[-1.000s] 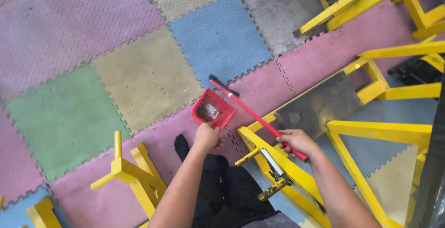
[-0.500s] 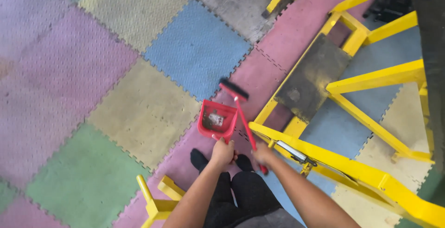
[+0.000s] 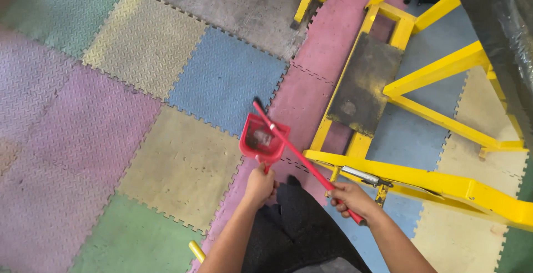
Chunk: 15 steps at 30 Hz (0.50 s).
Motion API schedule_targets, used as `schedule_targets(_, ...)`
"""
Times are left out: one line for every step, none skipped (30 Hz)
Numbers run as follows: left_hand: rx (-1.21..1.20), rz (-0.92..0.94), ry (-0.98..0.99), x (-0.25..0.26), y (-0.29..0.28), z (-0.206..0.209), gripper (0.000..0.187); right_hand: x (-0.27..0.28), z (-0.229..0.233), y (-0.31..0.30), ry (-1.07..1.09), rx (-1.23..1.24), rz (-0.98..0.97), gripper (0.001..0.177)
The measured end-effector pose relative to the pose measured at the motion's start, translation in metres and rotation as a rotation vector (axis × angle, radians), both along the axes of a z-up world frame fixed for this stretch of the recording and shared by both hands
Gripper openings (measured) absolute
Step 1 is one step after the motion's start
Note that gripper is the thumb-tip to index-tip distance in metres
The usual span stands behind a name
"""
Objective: Sweeping the gym floor using a brush and a dustpan.
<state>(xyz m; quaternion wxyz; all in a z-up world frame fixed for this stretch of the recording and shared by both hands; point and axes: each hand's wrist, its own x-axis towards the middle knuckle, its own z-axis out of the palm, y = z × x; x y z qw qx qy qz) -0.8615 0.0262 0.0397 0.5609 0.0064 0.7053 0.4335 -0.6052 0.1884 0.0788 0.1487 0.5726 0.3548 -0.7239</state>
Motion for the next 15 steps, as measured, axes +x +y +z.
schedule_targets(-0.005, -0.005, 0.000, -0.009, 0.007, 0.006, 0.040, -0.010, 0.005, 0.003, 0.000, -0.005, -0.005, 0.033)
schedule_targets(0.004, -0.055, 0.009, -0.018, 0.016, 0.013, 0.041, -0.020, 0.011, 0.010, -0.017, 0.083, 0.007, 0.036)
schedule_targets(0.013, -0.106, 0.018, -0.027, 0.027, 0.019, 0.042, -0.030, 0.016, 0.017, -0.034, 0.171, 0.019, 0.041)
schedule_targets(0.010, -0.113, 0.017, -0.034, 0.035, 0.019, 0.042, -0.041, 0.020, 0.028, -0.035, 0.168, 0.012, 0.041)
schedule_targets(0.012, -0.154, 0.033, -0.041, 0.044, 0.019, 0.041, -0.052, 0.022, 0.041, -0.048, 0.215, -0.017, 0.042)
schedule_targets(0.014, -0.195, 0.049, -0.048, 0.055, 0.019, 0.041, -0.063, 0.025, 0.056, -0.062, 0.262, -0.044, 0.042)
schedule_targets(0.011, -0.201, 0.047, -0.055, 0.064, 0.010, 0.041, -0.068, 0.018, 0.070, -0.064, 0.258, -0.050, 0.042)
schedule_targets(0.030, -0.210, 0.064, -0.062, 0.072, 0.000, 0.040, -0.074, 0.010, 0.086, -0.039, 0.278, -0.096, 0.036)
schedule_targets(0.049, -0.219, 0.081, -0.069, 0.082, -0.010, 0.039, -0.079, 0.003, 0.102, -0.015, 0.298, -0.142, 0.032)
schedule_targets(0.045, -0.222, 0.081, -0.074, 0.093, -0.011, 0.039, -0.081, -0.020, 0.123, -0.016, 0.294, -0.145, 0.032)
schedule_targets(0.049, -0.203, 0.077, -0.079, 0.105, -0.013, 0.038, -0.082, -0.043, 0.146, 0.002, 0.317, -0.158, 0.027)
schedule_targets(0.053, -0.186, 0.079, -0.087, 0.118, -0.014, 0.038, -0.087, -0.066, 0.169, 0.023, 0.341, -0.172, 0.022)
schedule_targets(0.050, -0.190, 0.083, -0.095, 0.133, -0.007, 0.038, -0.096, -0.078, 0.193, 0.027, 0.338, -0.176, 0.022)
schedule_targets(0.022, -0.179, 0.065, -0.101, 0.147, -0.002, 0.039, -0.101, -0.091, 0.216, 0.004, 0.396, -0.133, 0.017)
schedule_targets(-0.005, -0.168, 0.048, -0.106, 0.161, 0.004, 0.040, -0.105, -0.105, 0.238, -0.020, 0.454, -0.090, 0.015)
